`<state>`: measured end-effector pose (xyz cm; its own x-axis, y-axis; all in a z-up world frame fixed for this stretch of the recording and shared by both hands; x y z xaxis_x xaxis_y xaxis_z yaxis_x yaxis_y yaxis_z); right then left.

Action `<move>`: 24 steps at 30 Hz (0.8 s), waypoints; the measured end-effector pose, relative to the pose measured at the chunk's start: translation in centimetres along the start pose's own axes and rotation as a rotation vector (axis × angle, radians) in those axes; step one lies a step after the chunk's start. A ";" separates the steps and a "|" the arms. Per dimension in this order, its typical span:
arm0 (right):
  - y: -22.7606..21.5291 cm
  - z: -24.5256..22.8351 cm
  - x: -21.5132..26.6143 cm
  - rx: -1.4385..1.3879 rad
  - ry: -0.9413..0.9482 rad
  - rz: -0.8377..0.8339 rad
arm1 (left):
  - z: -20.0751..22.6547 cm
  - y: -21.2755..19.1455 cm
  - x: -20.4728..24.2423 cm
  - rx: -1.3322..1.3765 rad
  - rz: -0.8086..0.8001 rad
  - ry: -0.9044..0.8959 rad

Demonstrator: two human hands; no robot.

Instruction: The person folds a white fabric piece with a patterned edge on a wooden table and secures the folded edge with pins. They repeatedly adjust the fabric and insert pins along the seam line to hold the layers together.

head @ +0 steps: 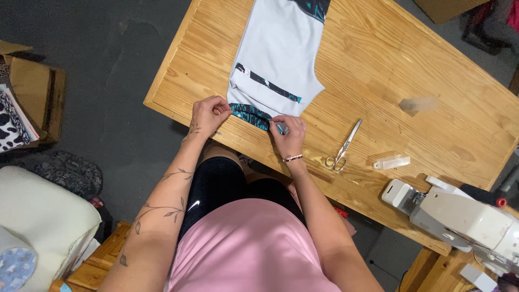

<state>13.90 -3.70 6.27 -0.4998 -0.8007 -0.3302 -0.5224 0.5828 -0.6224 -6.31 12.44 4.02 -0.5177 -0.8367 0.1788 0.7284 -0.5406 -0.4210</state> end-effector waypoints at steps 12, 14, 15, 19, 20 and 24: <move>0.8 0.4 0.2 0.071 -0.134 -0.036 | -2.7 1.3 2.6 0.419 0.385 -0.138; 0.8 -0.4 0.4 0.115 -0.180 -0.061 | -3.0 2.0 2.9 0.445 0.431 -0.182; 0.8 -0.8 0.3 0.162 -0.227 -0.081 | -3.2 2.3 2.9 0.474 0.473 -0.221; 1.5 -0.4 0.8 0.230 -0.313 -0.104 | -1.1 1.7 3.6 0.405 0.545 -0.252; 1.7 -0.2 1.0 0.268 -0.352 -0.125 | 0.1 1.3 3.9 0.412 0.540 -0.336; 2.4 -0.2 1.5 0.338 -0.417 -0.165 | 0.8 1.2 4.3 0.543 0.535 -0.578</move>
Point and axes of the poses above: each hand's wrist, its own x-axis away from the middle knuckle, its own y-axis out of the palm, z = x × y, the point moved 3 cm from there along -x, towards the middle knuckle, and after that the axes turned 4 degrees about -y, right-handed, at the moved point
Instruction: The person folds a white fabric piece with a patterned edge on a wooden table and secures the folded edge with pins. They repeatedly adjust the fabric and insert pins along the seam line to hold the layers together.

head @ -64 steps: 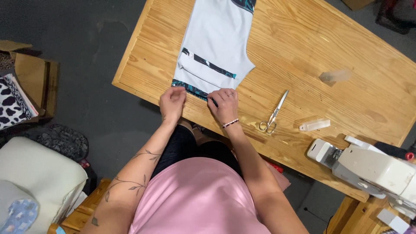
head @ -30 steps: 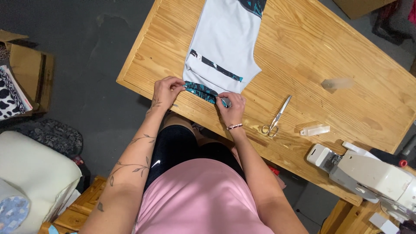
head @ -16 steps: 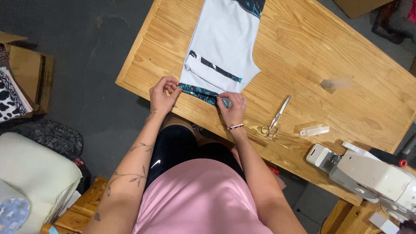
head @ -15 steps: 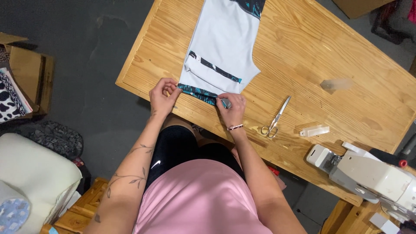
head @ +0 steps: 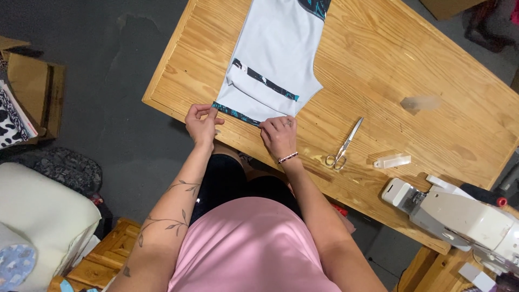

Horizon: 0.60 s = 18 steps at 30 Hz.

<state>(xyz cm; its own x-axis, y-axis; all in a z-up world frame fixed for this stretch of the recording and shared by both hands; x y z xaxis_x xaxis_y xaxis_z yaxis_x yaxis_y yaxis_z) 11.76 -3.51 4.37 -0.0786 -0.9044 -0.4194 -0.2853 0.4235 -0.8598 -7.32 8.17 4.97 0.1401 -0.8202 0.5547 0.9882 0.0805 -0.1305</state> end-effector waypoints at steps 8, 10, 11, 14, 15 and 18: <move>0.1 0.1 0.7 -0.035 -0.002 -0.067 | -0.9 -0.1 -1.0 0.104 -0.129 -0.231; -0.2 0.3 1.0 -0.049 0.007 -0.075 | -0.9 -0.2 -0.9 0.104 -0.162 -0.259; -0.6 0.6 1.1 -0.084 0.042 -0.074 | -1.1 -0.2 -1.0 0.118 -0.166 -0.274; -3.3 1.4 0.8 -0.127 0.202 -0.009 | -1.2 -0.4 -0.8 0.148 -0.159 -0.294; -4.7 2.0 0.7 -0.133 0.328 0.057 | -1.2 -0.3 -0.7 0.163 -0.149 -0.298; -8.2 6.5 1.9 -0.046 0.696 0.189 | -3.0 0.1 -1.6 0.132 -0.112 -0.244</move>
Point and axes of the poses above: each hand's wrist, its own x-axis away from the middle knuckle, its own y-axis out of the palm, z = x × y, the point moved 3 cm from there along -x, towards the middle knuckle, and after that the axes turned 4 degrees about -y, right-handed, at the moved point
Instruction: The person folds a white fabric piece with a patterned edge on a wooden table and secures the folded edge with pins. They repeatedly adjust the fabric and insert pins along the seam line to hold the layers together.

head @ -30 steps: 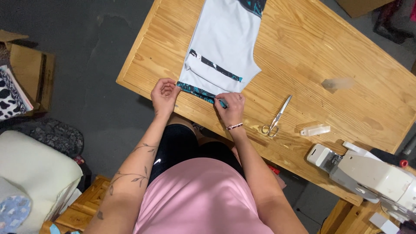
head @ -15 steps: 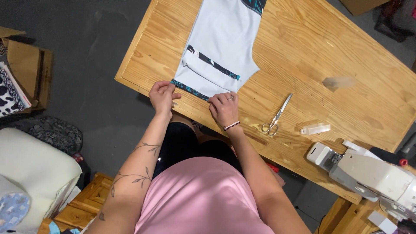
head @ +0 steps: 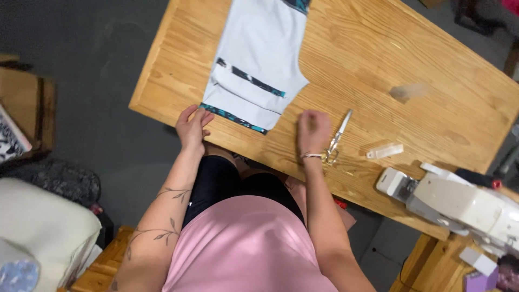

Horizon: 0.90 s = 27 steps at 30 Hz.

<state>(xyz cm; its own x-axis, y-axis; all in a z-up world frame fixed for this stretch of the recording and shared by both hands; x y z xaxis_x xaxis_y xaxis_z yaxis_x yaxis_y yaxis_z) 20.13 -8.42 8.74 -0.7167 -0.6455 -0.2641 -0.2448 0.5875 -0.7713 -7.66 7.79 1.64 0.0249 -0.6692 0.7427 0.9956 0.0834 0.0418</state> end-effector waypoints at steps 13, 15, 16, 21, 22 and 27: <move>-7.1 35.0 -6.3 0.252 0.468 0.381 | -1.7 -0.2 -0.7 0.194 0.040 -0.200; -5.7 39.7 -6.8 0.169 0.632 0.274 | -1.3 0.1 0.1 0.240 0.025 -0.272; -5.7 40.1 -6.9 0.166 0.633 0.276 | -1.7 -0.1 -0.4 0.239 0.024 -0.268; -5.5 39.8 -7.7 0.244 0.738 0.067 | -1.9 0.0 -0.3 0.203 -0.035 -0.350; -5.0 40.8 -8.0 0.240 0.736 0.062 | -2.2 0.1 -0.6 0.204 -0.030 -0.347; -3.9 35.9 -7.7 0.388 0.551 -0.130 | -1.4 0.7 1.2 0.206 -0.034 -0.327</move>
Point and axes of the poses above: each hand's wrist, its own x-axis away from the middle knuckle, its own y-axis out of the palm, z = x × y, the point moved 3 cm from there along -x, towards the middle knuckle, and after that the axes turned 4 degrees about -y, right-handed, at the moved point
